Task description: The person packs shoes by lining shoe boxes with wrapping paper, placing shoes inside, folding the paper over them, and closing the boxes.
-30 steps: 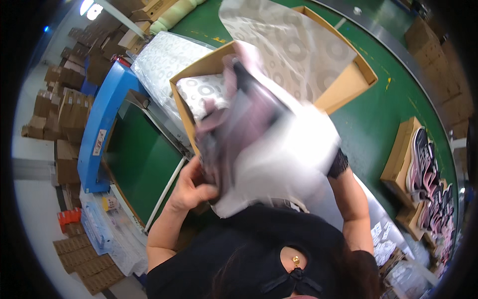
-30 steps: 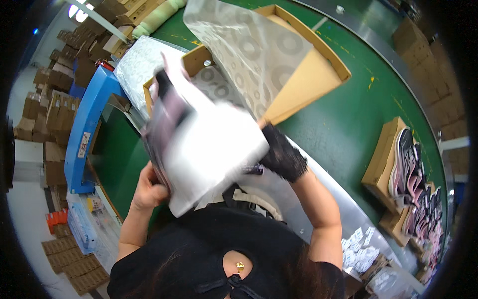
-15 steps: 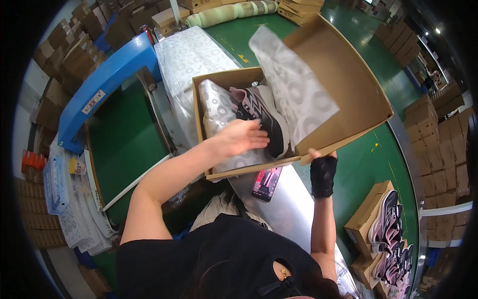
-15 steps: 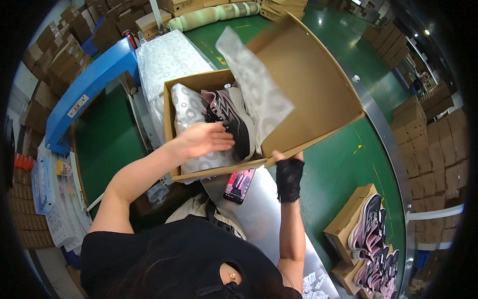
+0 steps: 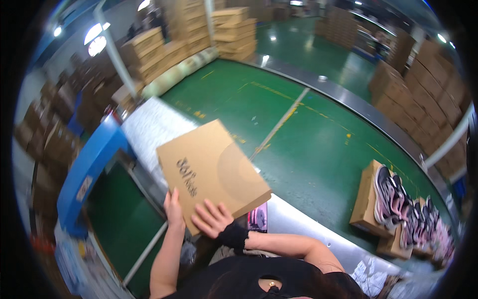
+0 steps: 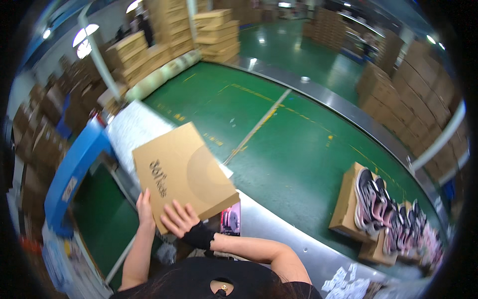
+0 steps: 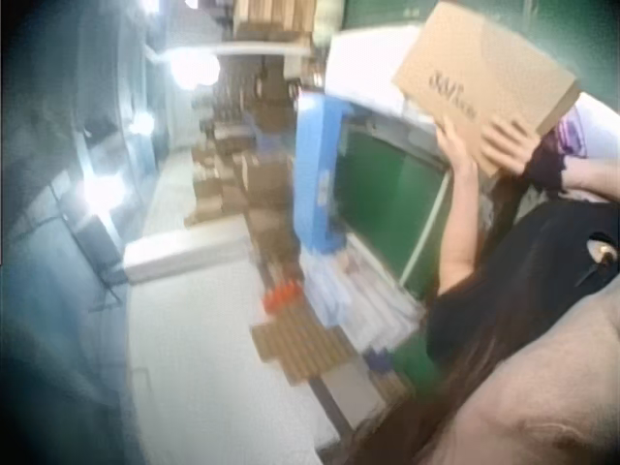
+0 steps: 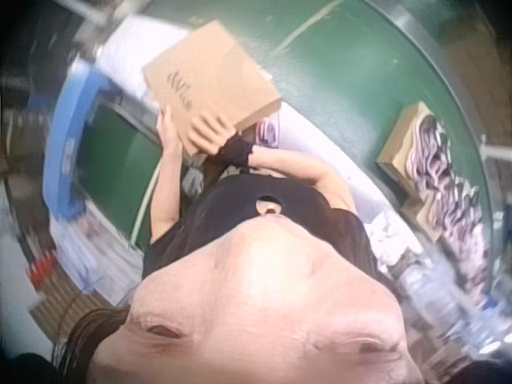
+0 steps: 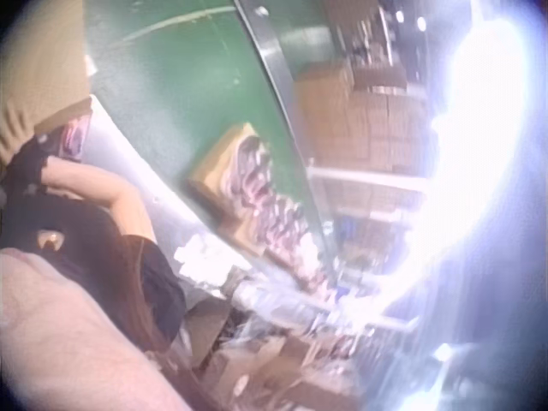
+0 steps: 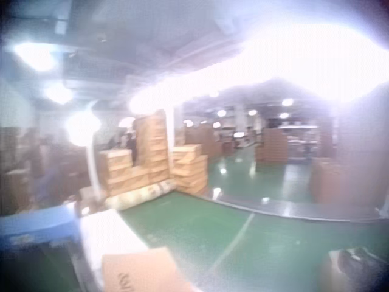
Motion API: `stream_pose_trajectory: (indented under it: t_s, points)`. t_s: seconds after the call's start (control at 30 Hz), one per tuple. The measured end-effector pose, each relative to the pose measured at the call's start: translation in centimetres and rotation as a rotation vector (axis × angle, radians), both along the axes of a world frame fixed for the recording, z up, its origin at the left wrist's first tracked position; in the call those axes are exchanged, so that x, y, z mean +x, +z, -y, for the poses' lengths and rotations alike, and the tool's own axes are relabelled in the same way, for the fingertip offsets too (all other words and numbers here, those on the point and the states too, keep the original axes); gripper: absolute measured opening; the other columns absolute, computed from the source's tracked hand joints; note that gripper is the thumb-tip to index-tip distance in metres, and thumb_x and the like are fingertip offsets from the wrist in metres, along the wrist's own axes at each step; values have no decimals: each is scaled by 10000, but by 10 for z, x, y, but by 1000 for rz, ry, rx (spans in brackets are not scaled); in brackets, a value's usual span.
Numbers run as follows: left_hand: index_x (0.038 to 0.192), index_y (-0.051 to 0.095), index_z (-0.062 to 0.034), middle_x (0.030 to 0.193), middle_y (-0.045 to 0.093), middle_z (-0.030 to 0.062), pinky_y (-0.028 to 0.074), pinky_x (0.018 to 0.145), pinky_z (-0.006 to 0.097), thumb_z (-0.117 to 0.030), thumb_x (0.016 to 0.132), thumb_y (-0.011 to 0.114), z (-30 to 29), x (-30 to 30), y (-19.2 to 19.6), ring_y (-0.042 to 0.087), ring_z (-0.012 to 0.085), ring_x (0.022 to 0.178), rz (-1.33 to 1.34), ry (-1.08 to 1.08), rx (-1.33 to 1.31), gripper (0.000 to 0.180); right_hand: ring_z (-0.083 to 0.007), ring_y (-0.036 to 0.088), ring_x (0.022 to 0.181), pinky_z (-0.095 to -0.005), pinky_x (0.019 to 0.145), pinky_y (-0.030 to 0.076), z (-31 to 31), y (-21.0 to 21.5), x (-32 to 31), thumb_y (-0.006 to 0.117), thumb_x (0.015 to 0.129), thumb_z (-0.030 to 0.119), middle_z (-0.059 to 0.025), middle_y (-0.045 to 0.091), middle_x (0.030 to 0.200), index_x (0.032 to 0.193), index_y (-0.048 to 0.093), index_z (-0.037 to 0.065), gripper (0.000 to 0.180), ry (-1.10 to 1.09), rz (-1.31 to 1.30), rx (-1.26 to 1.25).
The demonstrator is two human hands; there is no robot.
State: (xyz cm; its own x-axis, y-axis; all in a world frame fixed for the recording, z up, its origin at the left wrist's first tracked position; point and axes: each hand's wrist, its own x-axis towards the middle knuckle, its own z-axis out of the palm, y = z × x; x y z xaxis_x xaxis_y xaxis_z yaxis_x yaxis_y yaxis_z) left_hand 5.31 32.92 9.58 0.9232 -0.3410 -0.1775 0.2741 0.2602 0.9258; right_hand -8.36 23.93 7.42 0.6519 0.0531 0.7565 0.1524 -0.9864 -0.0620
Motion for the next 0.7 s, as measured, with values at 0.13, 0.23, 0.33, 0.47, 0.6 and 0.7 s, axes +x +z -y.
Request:
stream_pose_trajectory:
  t_s: [0.13,0.23,0.33,0.47,0.6,0.7]
  points:
    - [1157,466,-19,1050,557,91,445,783,305,-281,881,449,-22,28,-58,544,194,927,-159,-182,-158,381,-277,454,1142,-450,859,361,-6,-25,1,542,728,210,-130,473,1229,1085,537,120,368,88,58,-24]
    - [1169,460,-37,1080,545,97,440,806,333,-389,852,454,-14,13,-25,534,215,958,-271,-392,-197,474,-261,492,1103,-416,857,359,28,-5,-20,552,739,196,-88,525,1172,1050,559,159,313,275,-74,190]
    - [1206,437,-63,1144,515,97,426,843,364,-472,838,396,-8,6,-24,497,238,1032,-129,-356,-60,552,-277,522,1009,-389,858,388,92,31,-51,696,615,341,-137,548,1064,1075,530,71,559,-466,-114,515]
    - [1229,411,-67,1203,467,106,410,865,388,-501,836,352,10,1,-23,468,255,1069,-173,-434,-279,588,-310,506,1019,-357,883,394,117,20,-63,630,727,369,-205,532,1047,1144,441,-6,591,-213,-375,1178]
    - [1256,374,-83,1243,425,102,374,900,424,-488,844,308,-15,13,-5,446,272,1088,-192,-455,-266,582,-326,512,1020,-375,830,425,112,53,-73,642,691,371,-233,538,1046,1148,429,-7,630,-29,-324,1044]
    - [1259,375,-101,1255,417,92,374,906,422,-483,846,315,-31,9,6,440,269,1100,449,-245,183,565,-321,438,1111,-385,900,374,104,79,-94,633,719,383,-222,454,1180,1237,352,9,698,110,-310,1040]
